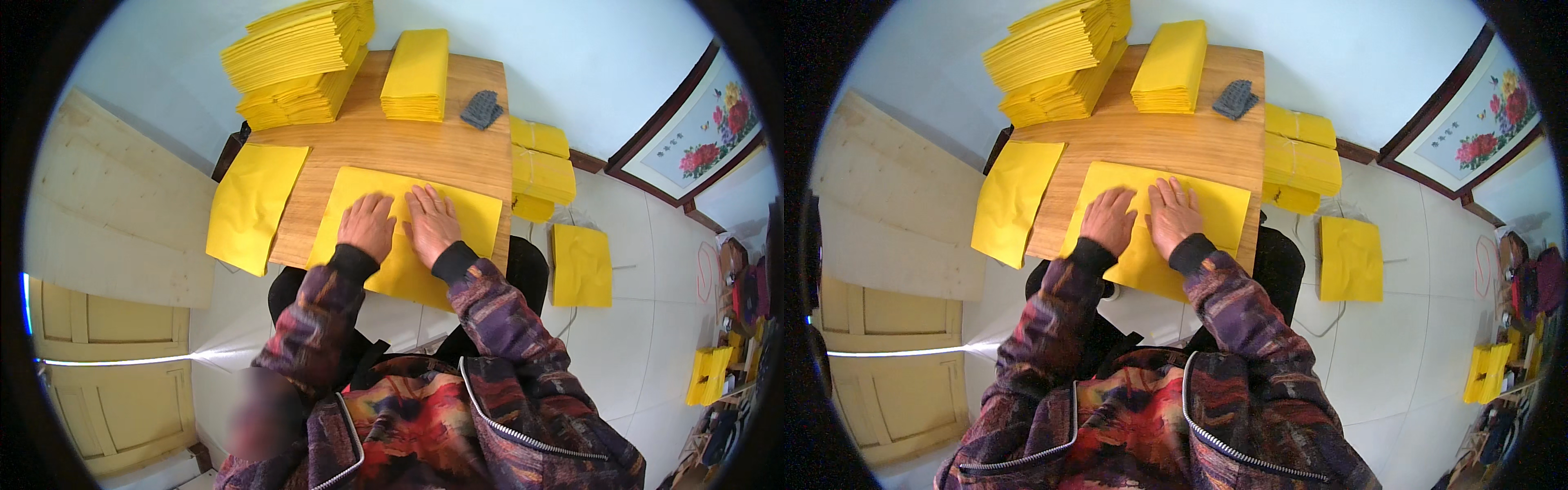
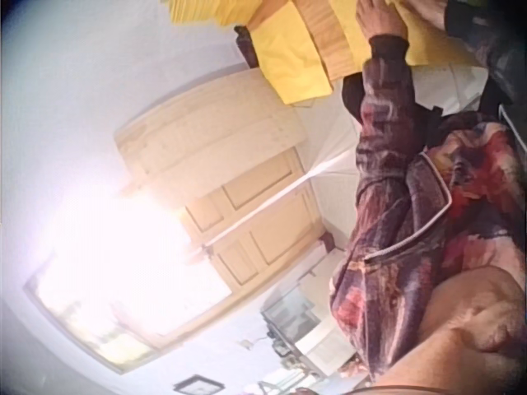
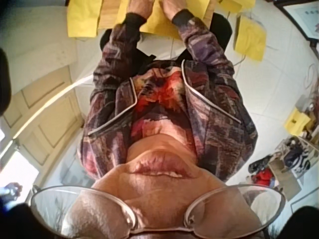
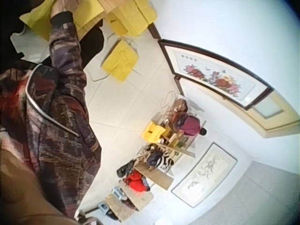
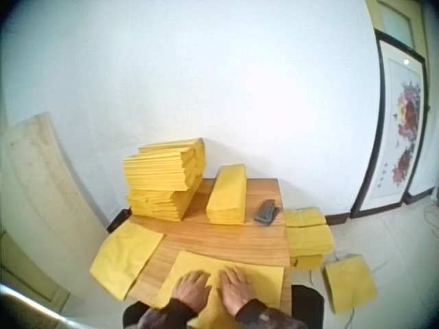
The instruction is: The person folds yellow paper sheets on a wooden table, aligning edges and pressing creases. They stack the folded sheets and continue folding additional sheets from a pile.
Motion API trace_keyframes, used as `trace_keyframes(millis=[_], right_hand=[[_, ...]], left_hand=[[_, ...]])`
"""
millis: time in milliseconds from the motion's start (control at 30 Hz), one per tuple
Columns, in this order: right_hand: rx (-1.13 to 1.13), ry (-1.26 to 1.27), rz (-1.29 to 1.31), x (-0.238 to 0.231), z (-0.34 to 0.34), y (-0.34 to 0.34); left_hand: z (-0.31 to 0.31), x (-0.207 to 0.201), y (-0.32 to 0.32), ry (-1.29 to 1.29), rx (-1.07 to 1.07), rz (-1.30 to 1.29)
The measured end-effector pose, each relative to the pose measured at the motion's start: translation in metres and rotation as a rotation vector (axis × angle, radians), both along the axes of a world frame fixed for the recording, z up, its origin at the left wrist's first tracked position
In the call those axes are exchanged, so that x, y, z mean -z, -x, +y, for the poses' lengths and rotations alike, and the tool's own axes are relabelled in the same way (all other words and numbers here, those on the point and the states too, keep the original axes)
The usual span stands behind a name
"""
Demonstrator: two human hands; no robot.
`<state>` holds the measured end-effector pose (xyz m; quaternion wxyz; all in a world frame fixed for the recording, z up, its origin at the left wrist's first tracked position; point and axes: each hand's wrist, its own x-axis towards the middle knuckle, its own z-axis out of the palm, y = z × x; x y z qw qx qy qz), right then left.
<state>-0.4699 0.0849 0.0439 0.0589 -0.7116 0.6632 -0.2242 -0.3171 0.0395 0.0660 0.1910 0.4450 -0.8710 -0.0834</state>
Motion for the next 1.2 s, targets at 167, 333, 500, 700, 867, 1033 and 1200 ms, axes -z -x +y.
trace_keyframes(millis=[167, 333, 500, 700, 867, 1033, 1200], right_hand=[[0.136, -0.093, 0.032, 0.012, -0.028, -0.008], [0.245, -0.158, 0.057, 0.024, -0.008, 0.005], [0.368, -0.241, 0.152, 0.026, 0.032, 0.054], [0.382, -0.150, 0.031, 0.014, 0.081, 0.102], [0.117, 0.010, -0.004, -0.017, 0.134, 0.093], [-0.078, -0.173, 0.070, -0.019, 0.151, 0.054], [-0.010, -0.091, 0.189, 0.002, 0.147, 0.050]], left_hand=[[-0.057, 0.030, 0.020, -0.196, 0.086, -0.154], [-0.067, 0.059, -0.010, -0.030, 0.043, -0.294], [-0.096, 0.065, -0.050, -0.077, -0.043, -0.271], [-0.105, 0.065, -0.068, -0.200, -0.141, -0.180], [-0.055, 0.047, -0.103, -0.131, 0.079, 0.058], [-0.003, 0.014, -0.121, -0.153, 0.338, -0.220], [0.014, 0.015, -0.115, -0.007, 0.272, -0.340]])
